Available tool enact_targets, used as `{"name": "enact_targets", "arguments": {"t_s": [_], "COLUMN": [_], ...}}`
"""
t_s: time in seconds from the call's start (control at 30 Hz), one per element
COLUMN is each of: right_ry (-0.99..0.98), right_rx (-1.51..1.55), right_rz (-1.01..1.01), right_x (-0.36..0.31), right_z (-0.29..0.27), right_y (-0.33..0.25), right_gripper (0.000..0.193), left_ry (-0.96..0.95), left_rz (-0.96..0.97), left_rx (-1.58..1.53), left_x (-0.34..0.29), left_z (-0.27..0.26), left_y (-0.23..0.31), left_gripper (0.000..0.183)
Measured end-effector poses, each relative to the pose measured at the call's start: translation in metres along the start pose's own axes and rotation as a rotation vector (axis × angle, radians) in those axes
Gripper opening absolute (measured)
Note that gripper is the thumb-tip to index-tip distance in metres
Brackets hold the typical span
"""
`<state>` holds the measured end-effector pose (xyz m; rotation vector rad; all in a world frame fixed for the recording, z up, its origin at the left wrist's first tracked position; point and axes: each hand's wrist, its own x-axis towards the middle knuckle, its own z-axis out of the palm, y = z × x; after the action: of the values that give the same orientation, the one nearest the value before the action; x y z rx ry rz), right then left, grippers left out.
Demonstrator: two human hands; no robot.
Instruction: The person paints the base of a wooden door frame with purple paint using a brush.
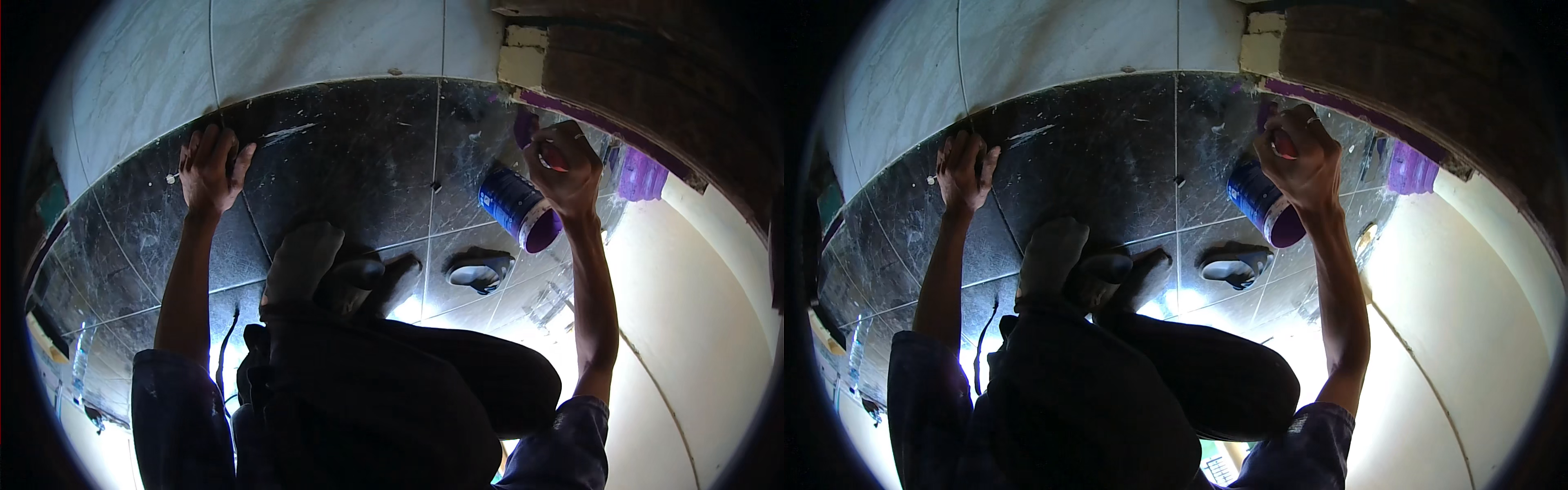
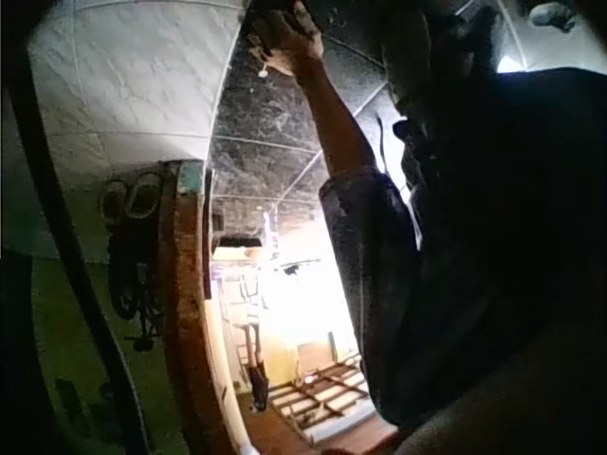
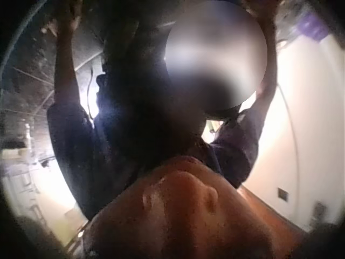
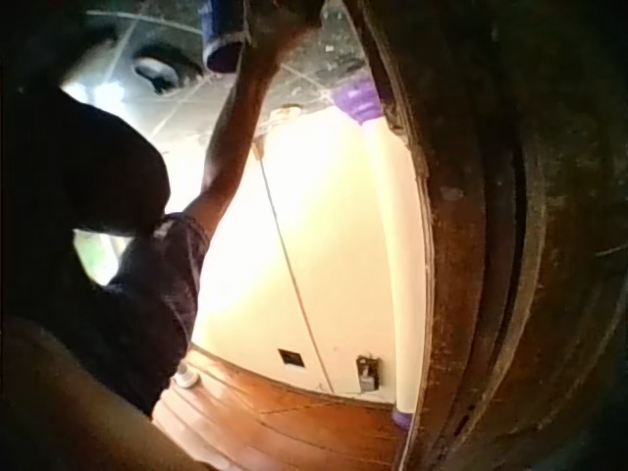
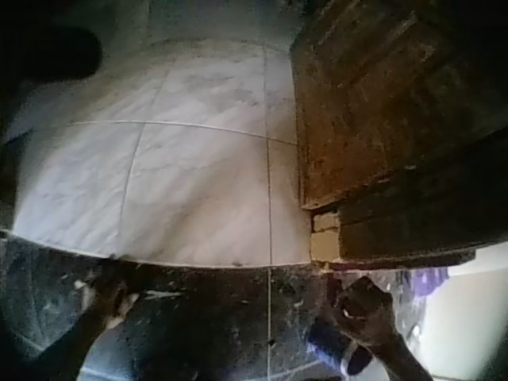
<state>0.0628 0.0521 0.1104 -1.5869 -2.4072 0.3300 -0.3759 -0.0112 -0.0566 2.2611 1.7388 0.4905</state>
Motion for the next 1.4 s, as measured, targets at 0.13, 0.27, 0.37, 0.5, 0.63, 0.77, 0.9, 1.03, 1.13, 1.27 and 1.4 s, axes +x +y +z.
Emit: {"name": "enact_targets", "arguments": {"t_s": [0.13, 0.27, 0.37, 0.5, 0.63, 0.77, 0.9, 1.03, 1.13, 1.27, 1.4], "right_ry": [-0.124, -0.147, -0.222, -0.274, -0.216, -0.23, -0.247, -0.213, -0.233, -0.26, -0.202], "right_rx": [-0.047, -0.048, -0.051, -0.069, -0.058, -0.055, -0.137, -0.089, -0.083, -0.106, -0.067], "right_rz": [-0.005, -0.11, -0.094, -0.037, -0.125, -0.081, -0.102, -0.145, -0.121, -0.112, -0.041], "right_x": [0.016, 0.03, 0.037, 0.03, 0.031, 0.03, 0.03, 0.034, 0.039, 0.041, 0.038], "right_z": [0.008, 0.016, 0.017, 0.015, 0.009, 0.021, 0.022, 0.014, 0.022, 0.029, 0.019], "right_y": [0.006, 0.013, 0.014, 0.013, 0.005, 0.011, 0.01, 0.001, 0.004, 0.012, 0.006], "right_gripper": [0.013, 0.012, 0.012, 0.013, 0.015, 0.016, 0.015, 0.015, 0.015, 0.015, 0.015], "left_ry": [-0.021, -0.036, 0.017, 0.0, -0.023, -0.036, -0.026, -0.03, -0.026, -0.035, 0.0], "left_rz": [-0.006, -0.008, 0.017, 0.004, 0.003, -0.007, -0.001, 0.005, 0.008, 0.0, 0.019], "left_rx": [-0.005, -0.004, -0.013, -0.007, -0.003, -0.016, -0.017, 0.0, -0.006, -0.019, -0.012], "left_x": [0.0, -0.002, 0.002, 0.0, 0.001, 0.001, 0.0, -0.001, -0.001, -0.001, 0.0], "left_z": [-0.003, 0.001, 0.001, 0.0, 0.001, 0.001, 0.001, 0.001, 0.002, 0.0, 0.001], "left_y": [-0.001, -0.002, -0.002, -0.003, -0.005, -0.003, -0.005, -0.005, -0.004, -0.005, -0.005], "left_gripper": [0.031, 0.032, 0.035, 0.035, 0.034, 0.032, 0.031, 0.031, 0.031, 0.031, 0.036]}}
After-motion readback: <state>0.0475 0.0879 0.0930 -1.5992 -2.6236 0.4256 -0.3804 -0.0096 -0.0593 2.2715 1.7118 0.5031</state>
